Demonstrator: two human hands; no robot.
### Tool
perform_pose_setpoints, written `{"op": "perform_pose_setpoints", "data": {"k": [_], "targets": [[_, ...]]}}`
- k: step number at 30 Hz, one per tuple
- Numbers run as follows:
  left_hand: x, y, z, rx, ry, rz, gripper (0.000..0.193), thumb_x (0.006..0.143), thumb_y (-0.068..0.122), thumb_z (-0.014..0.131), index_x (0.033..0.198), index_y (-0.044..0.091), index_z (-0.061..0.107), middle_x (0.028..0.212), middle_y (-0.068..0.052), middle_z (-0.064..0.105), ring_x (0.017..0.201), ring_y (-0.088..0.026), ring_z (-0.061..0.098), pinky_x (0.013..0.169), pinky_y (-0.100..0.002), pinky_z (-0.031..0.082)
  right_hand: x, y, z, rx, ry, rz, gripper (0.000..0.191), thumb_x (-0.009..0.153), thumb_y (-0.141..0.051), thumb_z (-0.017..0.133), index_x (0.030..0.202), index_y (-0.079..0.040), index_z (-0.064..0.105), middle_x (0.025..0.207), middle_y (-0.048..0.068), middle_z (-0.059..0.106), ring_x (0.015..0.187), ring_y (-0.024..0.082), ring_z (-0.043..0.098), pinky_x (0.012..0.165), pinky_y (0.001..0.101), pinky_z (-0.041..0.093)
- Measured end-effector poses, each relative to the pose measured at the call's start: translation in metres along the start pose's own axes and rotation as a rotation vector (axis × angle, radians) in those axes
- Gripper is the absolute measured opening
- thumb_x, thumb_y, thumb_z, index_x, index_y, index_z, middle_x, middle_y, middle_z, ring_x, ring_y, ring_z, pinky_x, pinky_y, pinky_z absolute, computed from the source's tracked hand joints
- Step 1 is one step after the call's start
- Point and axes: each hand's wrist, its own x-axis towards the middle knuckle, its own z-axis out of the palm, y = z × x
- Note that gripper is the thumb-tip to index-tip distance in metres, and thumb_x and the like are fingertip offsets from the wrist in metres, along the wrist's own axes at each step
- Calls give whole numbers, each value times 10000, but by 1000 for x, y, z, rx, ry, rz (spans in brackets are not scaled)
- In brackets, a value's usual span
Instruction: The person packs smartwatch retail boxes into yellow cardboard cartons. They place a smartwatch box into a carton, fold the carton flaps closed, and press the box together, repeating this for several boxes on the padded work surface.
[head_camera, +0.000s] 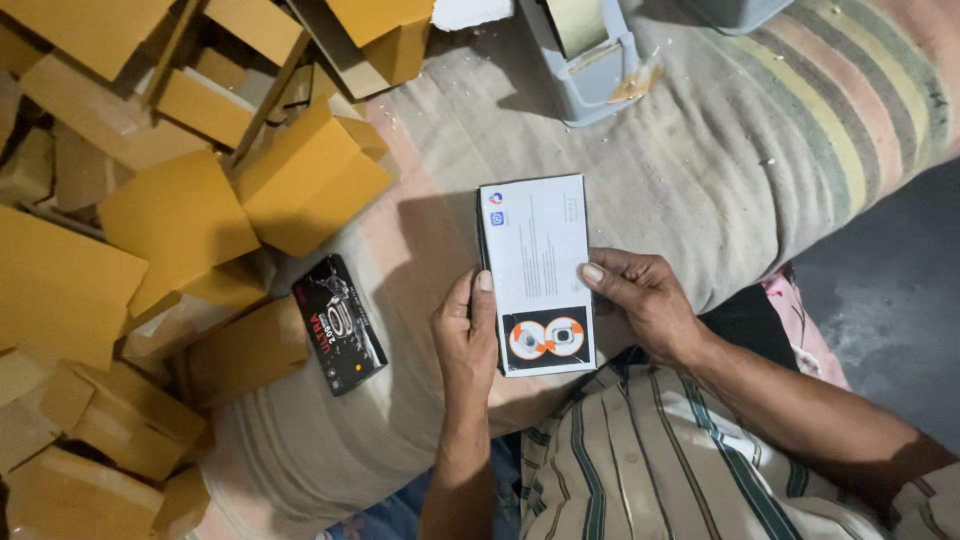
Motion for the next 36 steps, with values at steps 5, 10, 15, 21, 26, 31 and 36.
{"op": "perform_pose_setpoints", "data": {"k": [5,10,15,21,26,31,36], "targets": [[-5,-3,8,-5,45,-53,283,1058,213,604,1142,-41,697,946,-24,717,851,-58,616,750,-240,534,-2,5,-9,-34,6,47,395,999,-190,588,1282,69,680,1032,135,786,898,165,724,809,315,587],[-4,14,8,-75,-59,-59,272,980,153,708,1144,-63,698,1018,-58,750,899,-69,650,792,-239,545,2,10,-12,19,-29,69,412,1004,-190,583,1299,84,670,1048,150,779,901,176,713,813,324,579],[-1,31,10,33,-22,-107,256,980,145,706,1139,-55,721,940,-48,752,836,-59,644,736,-235,546,7,13,-13,124,-61,61,424,1008,-184,580,1316,101,641,1089,173,767,954,209,724,876,349,577],[0,20,10,236,20,137,274,963,123,734,1176,-50,724,970,-89,763,848,-126,695,751,-266,568,9,8,-10,-88,-7,32,416,998,-201,548,1362,-11,613,1188,91,738,1086,154,692,970,304,559],[32,1,15,936,142,830,395,940,77,765,1297,-67,673,1229,-199,737,1072,-332,761,939,-372,609,16,-14,-25,-357,130,-289,355,1033,-157,571,1340,5,642,1214,107,726,1094,171,664,971,302,535],[37,-13,41,845,11,953,528,852,364,786,1211,1,653,1166,-172,716,1110,-411,681,964,-470,547,55,-65,-56,-514,290,-661,302,1109,-166,565,1300,55,643,1325,137,672,1258,219,634,1095,351,499],[64,-23,58,213,-153,173,290,1033,143,646,1282,13,717,1161,-149,778,1030,-231,764,892,-316,620,139,-132,-81,-962,384,-652,471,1111,-283,592,1450,41,559,1241,232,700,1173,314,675,955,440,556]]}}
